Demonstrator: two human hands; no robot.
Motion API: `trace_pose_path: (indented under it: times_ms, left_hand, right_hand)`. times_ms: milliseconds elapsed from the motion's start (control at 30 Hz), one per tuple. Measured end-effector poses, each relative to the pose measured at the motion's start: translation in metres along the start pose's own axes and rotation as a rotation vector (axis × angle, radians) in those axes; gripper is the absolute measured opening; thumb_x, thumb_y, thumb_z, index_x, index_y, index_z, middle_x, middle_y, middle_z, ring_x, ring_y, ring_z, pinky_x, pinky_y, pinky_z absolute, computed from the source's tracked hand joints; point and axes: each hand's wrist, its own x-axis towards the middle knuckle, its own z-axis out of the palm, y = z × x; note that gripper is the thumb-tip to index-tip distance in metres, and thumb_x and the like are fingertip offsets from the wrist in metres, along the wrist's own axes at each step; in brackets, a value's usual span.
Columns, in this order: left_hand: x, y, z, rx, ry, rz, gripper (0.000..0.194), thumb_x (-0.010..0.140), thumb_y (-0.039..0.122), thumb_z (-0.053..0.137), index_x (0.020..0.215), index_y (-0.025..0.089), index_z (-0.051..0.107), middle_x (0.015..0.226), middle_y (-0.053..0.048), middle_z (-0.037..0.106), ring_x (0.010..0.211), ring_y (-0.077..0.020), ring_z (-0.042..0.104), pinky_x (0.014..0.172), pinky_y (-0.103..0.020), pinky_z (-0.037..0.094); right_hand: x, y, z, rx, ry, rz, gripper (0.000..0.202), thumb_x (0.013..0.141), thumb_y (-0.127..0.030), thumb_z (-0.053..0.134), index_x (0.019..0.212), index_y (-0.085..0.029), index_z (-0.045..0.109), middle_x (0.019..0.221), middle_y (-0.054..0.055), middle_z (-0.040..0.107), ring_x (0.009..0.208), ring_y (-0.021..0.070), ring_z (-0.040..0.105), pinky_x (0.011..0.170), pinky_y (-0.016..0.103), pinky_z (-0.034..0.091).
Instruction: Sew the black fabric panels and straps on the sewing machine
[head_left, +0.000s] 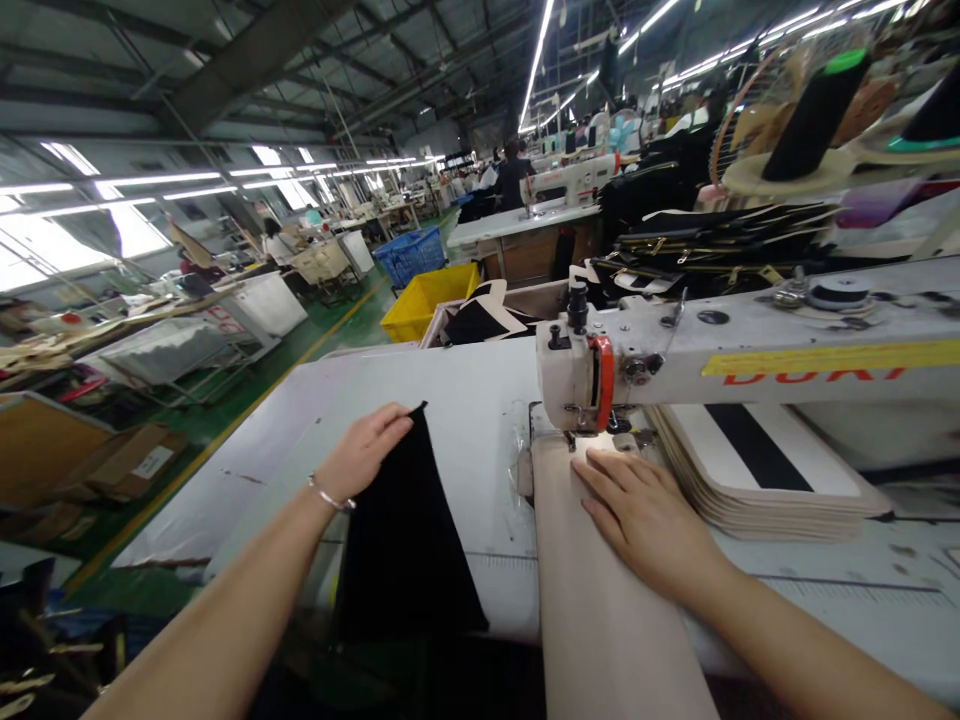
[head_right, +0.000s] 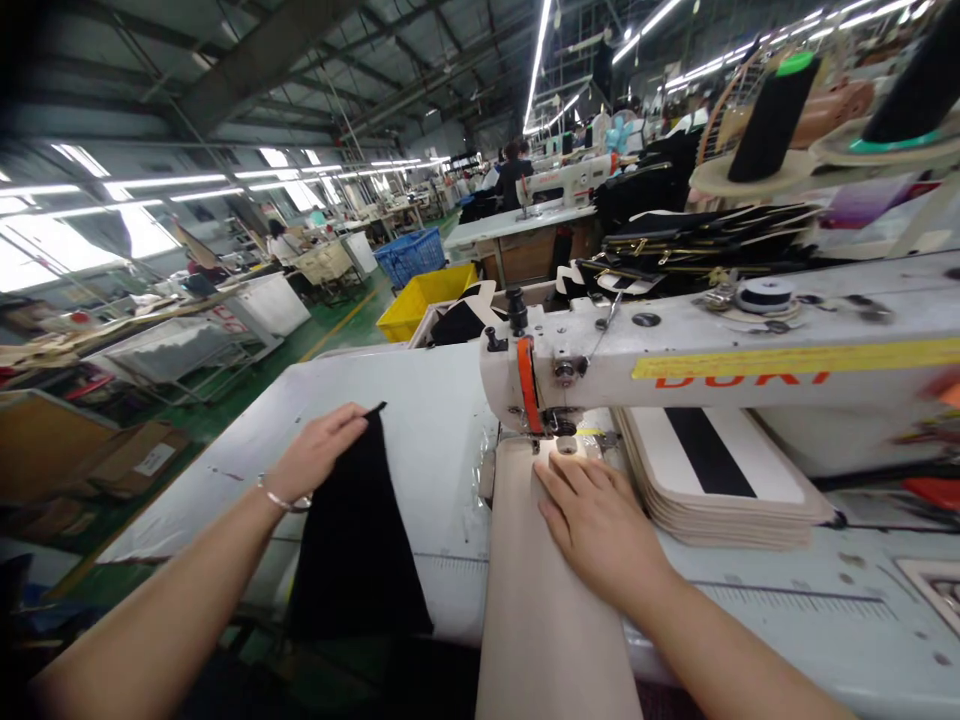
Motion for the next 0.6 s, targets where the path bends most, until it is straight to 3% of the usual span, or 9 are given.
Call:
trace_pose_path:
  times_ms: [100, 167, 233, 300, 333, 400, 500, 600]
  left_hand:
    - [-0.007, 0.038, -0.038, -0.148, 0.06, -0.073, 0.046, 0.096, 0.051, 0.027, 0.102, 0.022, 0.063, 0.073, -0.001, 0.057, 0.06, -0.0153, 0.049, 0.055, -0.025, 0.04]
    - [-0.001, 0.06, -0.032, -0.157, -0.01, -0.013, 0.043, 0.097, 0.047, 0.03, 0.104, 0.024, 0.065, 0.076, -0.001, 0.06, 0.063, -0.0158, 0.053, 0.059, -0.027, 0.044]
    - [0.009, 0.078, 0.006, -0.141, -0.146, 0.168, 0.032, 0.096, 0.038, 0.039, 0.104, 0.024, 0.067, 0.094, -0.002, 0.065, 0.086, -0.0184, 0.06, 0.083, -0.031, 0.047]
    - [0.02, 0.09, 0.062, -0.144, -0.292, 0.301, 0.025, 0.09, 0.027, 0.049, 0.107, 0.022, 0.066, 0.101, -0.003, 0.066, 0.097, -0.0196, 0.059, 0.093, -0.033, 0.045]
    - [0.025, 0.094, 0.09, -0.135, -0.323, 0.281, 0.025, 0.083, 0.022, 0.057, 0.106, 0.021, 0.066, 0.101, -0.004, 0.066, 0.095, -0.0195, 0.06, 0.091, -0.032, 0.046]
    - [0.033, 0.098, 0.136, -0.139, -0.252, 0.161, 0.024, 0.075, 0.016, 0.064, 0.099, 0.018, 0.065, 0.094, -0.004, 0.066, 0.086, -0.0183, 0.061, 0.08, -0.029, 0.049]
    - [0.041, 0.099, 0.166, -0.124, -0.146, 0.101, 0.011, 0.075, 0.019, 0.066, 0.086, 0.018, 0.064, 0.085, -0.002, 0.065, 0.078, -0.0171, 0.061, 0.07, -0.027, 0.048]
    - [0.049, 0.1, 0.167, -0.078, -0.13, 0.121, 0.007, 0.077, 0.025, 0.066, 0.077, 0.018, 0.063, 0.077, -0.001, 0.065, 0.072, -0.0168, 0.061, 0.064, -0.026, 0.046]
  right_hand:
    - [0.0, 0.0, -0.001, 0.002, -0.006, 0.004, 0.044, 0.094, -0.035, 0.042, 0.137, -0.026, 0.045, 0.135, 0.008, 0.05, 0.122, 0.0269, 0.045, 0.1, 0.048, 0.035]
    - [0.0, -0.001, -0.002, 0.004, -0.008, 0.003, 0.044, 0.094, -0.035, 0.043, 0.136, -0.026, 0.045, 0.135, 0.008, 0.05, 0.121, 0.0271, 0.045, 0.099, 0.048, 0.036]
    - [0.0, -0.002, -0.003, 0.004, -0.005, 0.005, 0.044, 0.094, -0.034, 0.043, 0.136, -0.024, 0.045, 0.135, 0.009, 0.051, 0.121, 0.0273, 0.045, 0.099, 0.048, 0.036]
    - [0.0, -0.003, -0.005, 0.005, -0.003, 0.006, 0.045, 0.094, -0.032, 0.043, 0.137, -0.02, 0.043, 0.134, 0.01, 0.05, 0.121, 0.0271, 0.045, 0.1, 0.047, 0.035]
    - [0.0, -0.004, -0.006, 0.006, -0.003, 0.007, 0.046, 0.094, -0.031, 0.042, 0.138, -0.019, 0.042, 0.134, 0.011, 0.051, 0.121, 0.0267, 0.045, 0.101, 0.046, 0.035]
    - [-0.001, -0.004, -0.008, 0.009, -0.01, 0.007, 0.046, 0.094, -0.029, 0.041, 0.139, -0.019, 0.041, 0.134, 0.01, 0.051, 0.121, 0.0256, 0.045, 0.101, 0.045, 0.035]
    - [-0.001, -0.003, -0.008, 0.014, -0.029, 0.011, 0.044, 0.095, -0.031, 0.039, 0.138, -0.023, 0.042, 0.135, 0.008, 0.05, 0.121, 0.0249, 0.045, 0.101, 0.045, 0.034]
    - [0.0, -0.002, -0.008, 0.017, -0.046, 0.017, 0.044, 0.096, -0.037, 0.04, 0.137, -0.024, 0.043, 0.135, 0.008, 0.05, 0.122, 0.0259, 0.044, 0.101, 0.046, 0.034]
